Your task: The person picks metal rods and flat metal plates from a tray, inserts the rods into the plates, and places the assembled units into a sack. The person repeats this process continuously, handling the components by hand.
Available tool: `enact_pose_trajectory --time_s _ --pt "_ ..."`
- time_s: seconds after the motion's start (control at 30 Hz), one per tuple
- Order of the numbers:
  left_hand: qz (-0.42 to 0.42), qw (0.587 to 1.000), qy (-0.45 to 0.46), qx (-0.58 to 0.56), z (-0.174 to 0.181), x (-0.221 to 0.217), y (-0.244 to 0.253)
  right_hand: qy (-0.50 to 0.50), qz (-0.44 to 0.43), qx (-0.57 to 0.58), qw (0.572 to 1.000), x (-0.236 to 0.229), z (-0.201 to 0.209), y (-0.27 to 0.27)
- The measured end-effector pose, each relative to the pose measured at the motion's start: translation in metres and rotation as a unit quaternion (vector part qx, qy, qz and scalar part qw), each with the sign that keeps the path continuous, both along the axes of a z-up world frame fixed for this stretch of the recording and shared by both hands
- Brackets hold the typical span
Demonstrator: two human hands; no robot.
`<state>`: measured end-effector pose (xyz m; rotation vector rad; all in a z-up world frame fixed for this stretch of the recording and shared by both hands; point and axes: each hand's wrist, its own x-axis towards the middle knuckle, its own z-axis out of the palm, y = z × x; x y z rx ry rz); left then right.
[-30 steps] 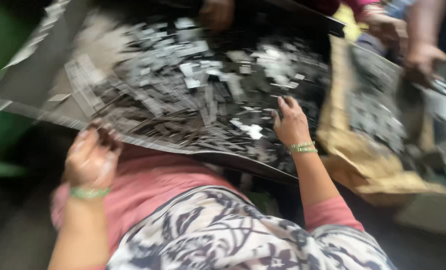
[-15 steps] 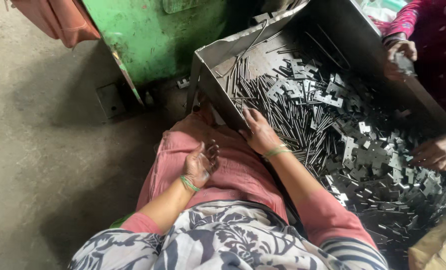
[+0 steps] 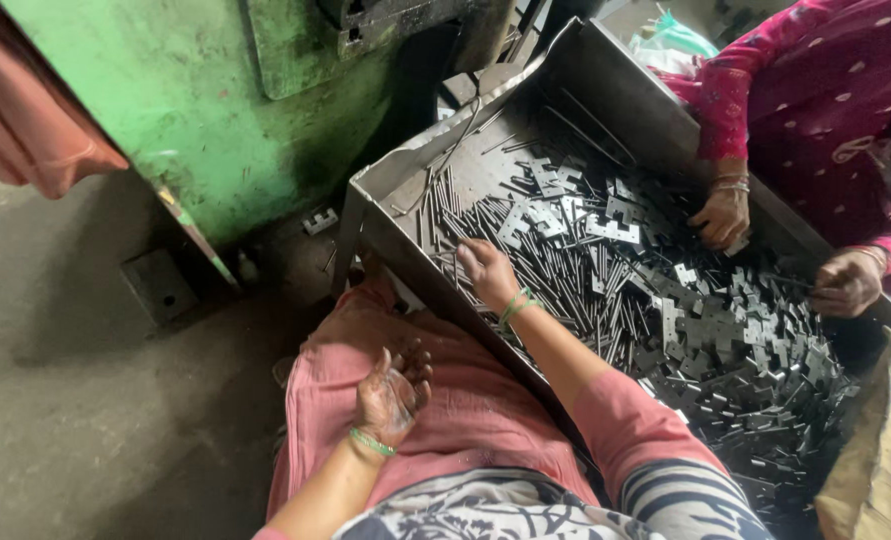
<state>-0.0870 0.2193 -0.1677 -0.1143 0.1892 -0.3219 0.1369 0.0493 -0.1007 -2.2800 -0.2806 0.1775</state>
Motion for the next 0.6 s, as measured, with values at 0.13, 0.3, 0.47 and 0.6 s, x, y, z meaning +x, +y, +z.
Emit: enact_pose_trajectory --time_s 0.13,0.3,0.47,0.6 --pt "-0.008 0.999 0.008 -0.036 -0.002 0.0 0.006 0.178 -0.124 0.245 0.945 0.077 -0.007 0.027" --pt "-0.007 0.997 0.015 -0.076 0.0 0.007 0.015 0.213 -0.19 0.392 0.875 0.146 -0.002 0.061" --pt "-0.005 0.997 0.023 -0.078 0.006 0.008 0.017 0.185 -0.235 0.31 0.902 0.172 0.003 0.081" --pt "-0.007 0.996 0.036 -0.082 0.01 0.013 0.019 0.251 -0.211 0.398 0.857 0.178 0.007 0.082"
